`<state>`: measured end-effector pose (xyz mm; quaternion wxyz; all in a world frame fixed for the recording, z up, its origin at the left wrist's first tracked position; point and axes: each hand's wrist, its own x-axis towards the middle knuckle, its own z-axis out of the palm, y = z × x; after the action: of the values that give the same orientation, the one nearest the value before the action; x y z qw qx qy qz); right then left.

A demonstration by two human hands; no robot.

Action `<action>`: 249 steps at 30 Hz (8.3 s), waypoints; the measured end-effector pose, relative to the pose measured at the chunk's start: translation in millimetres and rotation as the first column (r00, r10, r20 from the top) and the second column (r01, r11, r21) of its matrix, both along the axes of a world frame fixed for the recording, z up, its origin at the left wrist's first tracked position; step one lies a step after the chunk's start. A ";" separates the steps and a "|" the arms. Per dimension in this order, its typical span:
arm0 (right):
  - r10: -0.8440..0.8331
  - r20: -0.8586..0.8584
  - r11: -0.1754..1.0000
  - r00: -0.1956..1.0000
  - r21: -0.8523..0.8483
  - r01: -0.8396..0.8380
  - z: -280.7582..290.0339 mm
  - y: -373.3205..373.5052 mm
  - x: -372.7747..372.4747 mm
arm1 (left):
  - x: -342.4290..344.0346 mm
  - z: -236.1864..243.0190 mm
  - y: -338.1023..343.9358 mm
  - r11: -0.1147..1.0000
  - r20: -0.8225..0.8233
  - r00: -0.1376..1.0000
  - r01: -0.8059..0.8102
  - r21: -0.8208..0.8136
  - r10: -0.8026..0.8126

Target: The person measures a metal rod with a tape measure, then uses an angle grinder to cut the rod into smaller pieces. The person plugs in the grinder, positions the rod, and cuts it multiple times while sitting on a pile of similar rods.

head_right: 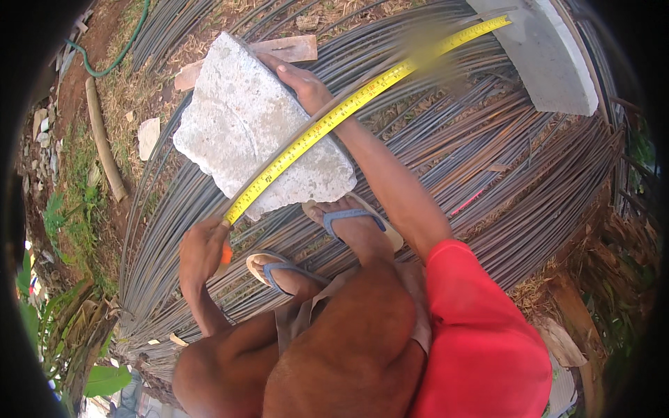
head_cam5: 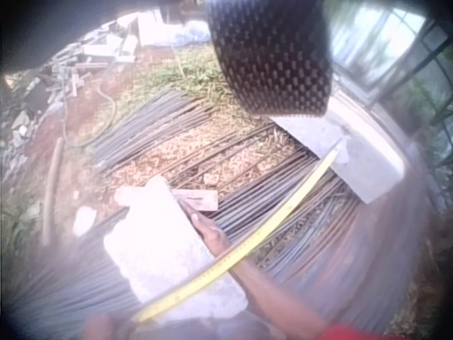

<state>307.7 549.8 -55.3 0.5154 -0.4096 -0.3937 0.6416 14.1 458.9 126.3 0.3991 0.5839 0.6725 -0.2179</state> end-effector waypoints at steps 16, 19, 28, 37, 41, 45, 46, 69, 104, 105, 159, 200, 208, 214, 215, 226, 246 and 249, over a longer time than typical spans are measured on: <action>0.042 0.082 0.999 0.996 0.028 -0.044 -5.0 -5.1 0.0 | -0.9 -0.8 -3.0 0.999 0.034 0.999 -0.043 0.030 0.042; -0.077 -0.020 0.997 0.997 0.002 0.077 -9.9 -1.2 -2.0 | 0.5 0.2 -3.0 0.997 0.051 0.997 -0.058 0.049 0.055; -0.029 0.025 1.000 0.999 0.014 0.028 -12.1 -5.1 2.5 | 1.2 0.0 -3.9 0.998 0.035 0.998 -0.061 0.017 0.060; -0.011 0.063 1.000 0.998 0.029 0.010 -7.7 -7.5 3.5 | 2.1 0.1 -2.6 0.999 0.037 0.999 -0.024 0.036 0.023; -0.049 -0.044 0.998 0.998 0.030 0.050 -12.3 -3.9 0.0 | 1.4 -0.3 -5.9 0.997 0.007 1.000 -0.023 0.068 0.022; 0.037 -0.058 0.999 0.998 -0.025 -0.039 -11.9 -6.5 -4.5 | 0.6 -0.7 -4.7 1.000 0.014 1.000 -0.006 0.025 0.005; 0.021 0.016 1.000 1.000 -0.016 -0.021 -11.4 -4.9 -4.8 | 2.1 -1.8 -2.5 0.999 0.020 0.999 0.033 0.024 -0.033; -0.028 0.009 0.994 1.000 -0.106 0.029 -4.5 -4.6 1.1 | 5.3 -0.5 -6.0 0.997 0.011 1.000 -0.015 0.077 0.015; -0.134 0.022 0.987 0.991 -0.086 0.135 -14.6 -24.0 1.3 | -12.1 -17.0 -8.5 0.967 -0.030 0.967 0.254 -0.020 -0.255; -0.163 0.027 0.983 0.986 -0.083 0.165 -15.3 -24.9 0.6 | -10.0 -16.8 -7.0 0.965 -0.028 0.965 0.261 -0.023 -0.262; -0.197 0.342 0.979 0.919 0.010 0.206 0.7 -20.9 4.6 | 7.6 -2.0 -2.8 0.999 0.005 1.000 -0.015 0.045 0.015; -0.156 0.389 0.838 0.908 -0.435 0.330 7.1 -175.9 87.3 | -0.6 -10.8 -71.8 0.937 0.794 0.608 -0.263 0.230 -0.025; -0.141 0.454 0.802 0.880 -0.468 0.370 9.2 -190.4 93.4 | -47.4 3.4 -62.2 0.763 0.688 0.721 -0.490 0.422 0.083; 0.067 0.489 0.864 0.870 -0.465 0.194 -0.8 -208.8 105.2 | -131.7 -13.1 -25.1 0.361 0.564 0.726 -0.686 0.632 0.393; 0.096 0.515 0.849 0.852 -0.489 0.200 -1.2 -211.0 107.4 | -147.4 -23.0 -5.6 0.316 0.592 0.680 -0.729 0.607 0.431; 0.213 0.501 0.894 0.839 -0.447 0.040 5.7 -218.4 103.1 | -191.8 -158.3 241.1 0.381 0.416 0.596 -0.783 0.492 0.687; 0.342 0.606 0.819 0.719 -0.567 0.089 22.8 -247.0 89.3 | -224.6 -223.5 261.5 0.679 0.163 0.768 -0.628 0.381 0.619; 0.393 0.579 0.796 0.714 -0.603 0.051 27.4 -252.2 81.6 | -209.2 -215.6 238.3 0.543 0.145 0.717 -0.629 0.557 0.682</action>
<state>389.3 297.6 -27.9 0.1195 -0.7106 -0.3776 0.5815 -195.1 697.3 -89.3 0.2273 0.3703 0.8909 0.1327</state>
